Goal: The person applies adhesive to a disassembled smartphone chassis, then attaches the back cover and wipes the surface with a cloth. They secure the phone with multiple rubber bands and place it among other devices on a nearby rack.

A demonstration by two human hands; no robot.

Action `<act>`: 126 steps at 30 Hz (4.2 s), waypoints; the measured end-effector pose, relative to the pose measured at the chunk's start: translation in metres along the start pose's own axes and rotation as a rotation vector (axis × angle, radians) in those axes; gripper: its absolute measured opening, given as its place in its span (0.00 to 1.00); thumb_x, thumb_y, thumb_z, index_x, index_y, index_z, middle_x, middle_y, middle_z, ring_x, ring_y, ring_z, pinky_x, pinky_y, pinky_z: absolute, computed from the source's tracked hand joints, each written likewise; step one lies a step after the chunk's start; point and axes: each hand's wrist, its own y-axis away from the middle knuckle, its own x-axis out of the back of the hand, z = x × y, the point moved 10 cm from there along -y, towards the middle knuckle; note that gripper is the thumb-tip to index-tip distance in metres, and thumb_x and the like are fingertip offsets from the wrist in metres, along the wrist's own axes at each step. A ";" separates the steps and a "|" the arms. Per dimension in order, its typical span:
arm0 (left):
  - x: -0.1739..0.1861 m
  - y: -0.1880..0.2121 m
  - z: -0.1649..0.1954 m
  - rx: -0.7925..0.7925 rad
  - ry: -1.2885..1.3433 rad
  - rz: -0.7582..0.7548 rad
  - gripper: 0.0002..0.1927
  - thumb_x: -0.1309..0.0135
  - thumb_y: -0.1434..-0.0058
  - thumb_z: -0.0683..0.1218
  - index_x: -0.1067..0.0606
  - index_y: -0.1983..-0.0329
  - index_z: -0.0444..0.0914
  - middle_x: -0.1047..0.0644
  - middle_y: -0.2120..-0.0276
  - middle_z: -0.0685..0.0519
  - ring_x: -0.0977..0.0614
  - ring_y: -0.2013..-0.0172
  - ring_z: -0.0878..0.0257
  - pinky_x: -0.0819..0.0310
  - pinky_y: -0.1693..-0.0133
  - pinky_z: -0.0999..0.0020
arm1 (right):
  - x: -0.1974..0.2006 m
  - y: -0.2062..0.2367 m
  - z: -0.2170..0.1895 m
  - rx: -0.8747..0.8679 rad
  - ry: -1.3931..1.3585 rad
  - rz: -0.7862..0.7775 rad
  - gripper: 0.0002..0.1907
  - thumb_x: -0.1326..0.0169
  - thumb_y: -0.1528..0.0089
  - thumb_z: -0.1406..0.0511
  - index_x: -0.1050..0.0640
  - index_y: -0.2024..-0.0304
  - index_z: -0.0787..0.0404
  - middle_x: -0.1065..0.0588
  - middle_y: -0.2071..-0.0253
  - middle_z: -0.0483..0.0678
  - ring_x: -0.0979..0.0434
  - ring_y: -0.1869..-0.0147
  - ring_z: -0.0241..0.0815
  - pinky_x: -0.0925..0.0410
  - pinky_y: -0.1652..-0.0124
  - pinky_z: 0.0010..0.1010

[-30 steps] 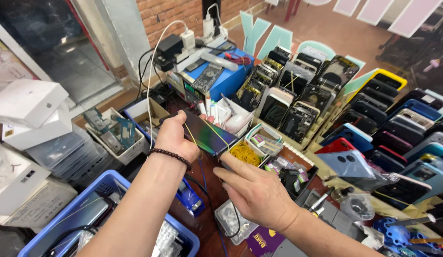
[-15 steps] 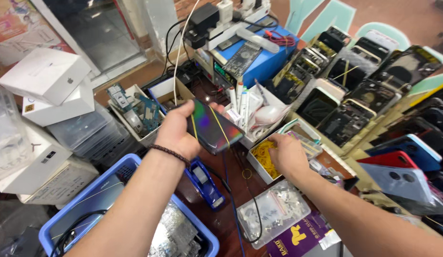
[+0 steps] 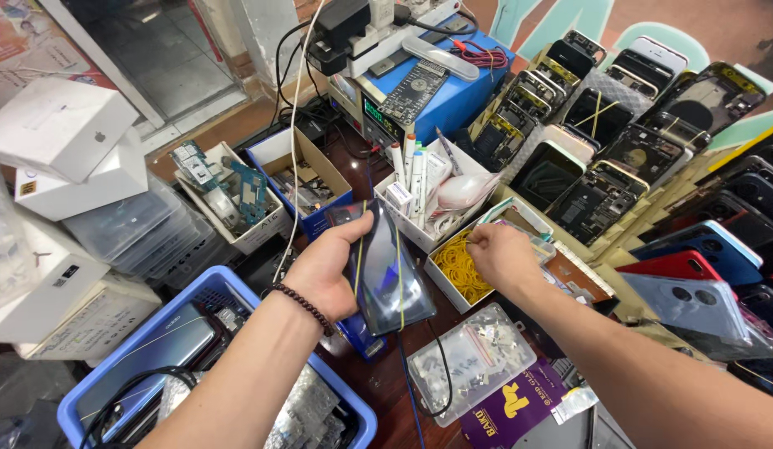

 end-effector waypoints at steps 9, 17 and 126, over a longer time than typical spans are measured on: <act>0.000 0.011 -0.007 0.032 -0.001 -0.003 0.14 0.48 0.32 0.53 0.21 0.60 0.37 0.17 0.65 0.50 0.16 0.66 0.57 0.20 0.58 0.57 | -0.011 0.003 -0.016 0.081 0.037 -0.019 0.09 0.41 0.43 0.63 0.16 0.62 0.58 0.18 0.64 0.55 0.17 0.60 0.55 0.26 0.56 0.42; -0.004 0.016 -0.011 0.031 -0.100 0.018 0.12 0.50 0.33 0.47 0.22 0.57 0.34 0.17 0.63 0.48 0.16 0.64 0.57 0.20 0.54 0.56 | 0.014 0.026 0.007 -0.119 -0.304 -0.056 0.09 0.39 0.40 0.64 0.18 0.65 0.66 0.21 0.76 0.50 0.23 0.76 0.39 0.30 0.72 0.33; -0.185 0.134 0.001 -0.605 -0.406 -0.482 0.12 0.50 0.29 0.42 0.25 0.45 0.34 0.20 0.53 0.54 0.19 0.54 0.67 0.24 0.50 0.69 | 0.197 0.132 -0.142 0.108 -1.175 -0.021 0.14 0.44 0.36 0.69 0.21 0.47 0.65 0.18 0.58 0.45 0.20 0.59 0.31 0.28 0.60 0.24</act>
